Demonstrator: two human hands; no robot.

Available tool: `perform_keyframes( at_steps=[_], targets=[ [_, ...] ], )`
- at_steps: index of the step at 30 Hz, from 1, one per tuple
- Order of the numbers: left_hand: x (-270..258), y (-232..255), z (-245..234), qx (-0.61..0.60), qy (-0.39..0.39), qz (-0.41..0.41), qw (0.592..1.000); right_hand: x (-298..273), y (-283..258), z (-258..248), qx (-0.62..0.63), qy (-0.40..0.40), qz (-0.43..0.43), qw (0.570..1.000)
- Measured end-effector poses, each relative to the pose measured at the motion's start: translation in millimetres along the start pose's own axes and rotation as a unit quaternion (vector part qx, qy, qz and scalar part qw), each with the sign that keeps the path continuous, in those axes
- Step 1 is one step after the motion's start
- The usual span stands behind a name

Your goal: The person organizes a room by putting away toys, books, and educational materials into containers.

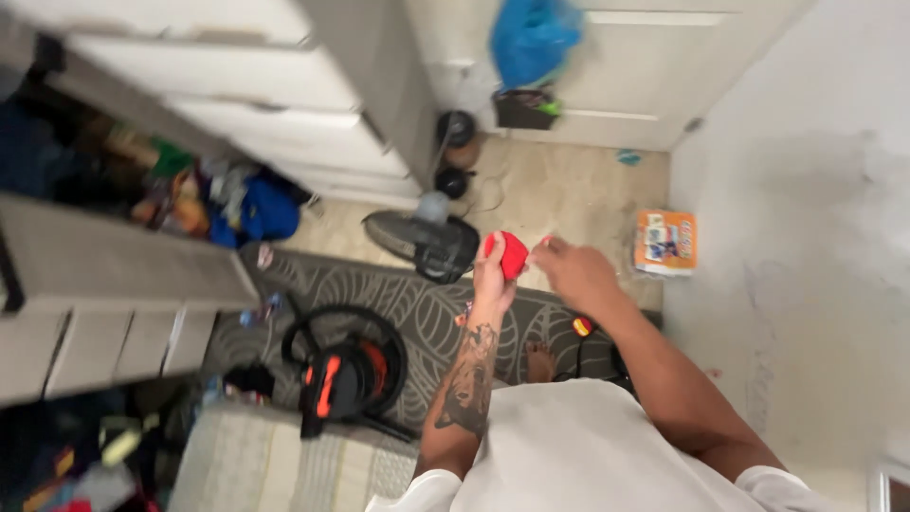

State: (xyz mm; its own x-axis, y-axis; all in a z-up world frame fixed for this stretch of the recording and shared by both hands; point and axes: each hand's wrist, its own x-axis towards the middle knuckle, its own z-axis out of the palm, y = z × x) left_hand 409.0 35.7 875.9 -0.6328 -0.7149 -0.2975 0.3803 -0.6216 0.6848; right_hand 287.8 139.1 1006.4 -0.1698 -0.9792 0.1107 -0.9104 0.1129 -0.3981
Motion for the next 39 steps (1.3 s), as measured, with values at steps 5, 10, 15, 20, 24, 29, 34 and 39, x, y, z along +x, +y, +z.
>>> perform_keyframes(
  at_steps=[5, 10, 15, 20, 24, 29, 34, 39],
  targets=[
    [-32, 28, -49, -0.200, 0.130, 0.088, 0.967, -4, -82, 54, -0.004, -0.090, -0.068, 0.994],
    [-73, 65, -100, -0.305, 0.137, 0.102, 0.937, 26, -129, 62, 0.298, -0.124, 0.003, 0.947],
    [-103, 94, -140, -0.296, 0.135, 0.127, 0.937, 60, -141, 99, 0.427, -0.257, 0.201, 0.843],
    [-113, 102, -173, -0.274, 0.071, 0.163, 0.945, 78, -198, 105, 0.480, -0.258, 0.061, 0.836],
    [-118, 106, -190, -0.297, 0.059, 0.174, 0.937, 84, -216, 143, 0.550, -0.331, 0.065, 0.764],
    [-134, 131, -186, -0.401, 0.172, 0.147, 0.888, 78, -280, 121, 0.468, -0.161, -0.111, 0.862],
    [-136, 135, -200, -0.410, -0.035, 0.269, 0.871, 76, -295, 132, 0.414, -0.120, -0.070, 0.900],
    [-135, 163, -188, -0.376, 0.078, 0.229, 0.894, 85, -305, 136, 0.464, -0.069, -0.078, 0.880]
  ],
)
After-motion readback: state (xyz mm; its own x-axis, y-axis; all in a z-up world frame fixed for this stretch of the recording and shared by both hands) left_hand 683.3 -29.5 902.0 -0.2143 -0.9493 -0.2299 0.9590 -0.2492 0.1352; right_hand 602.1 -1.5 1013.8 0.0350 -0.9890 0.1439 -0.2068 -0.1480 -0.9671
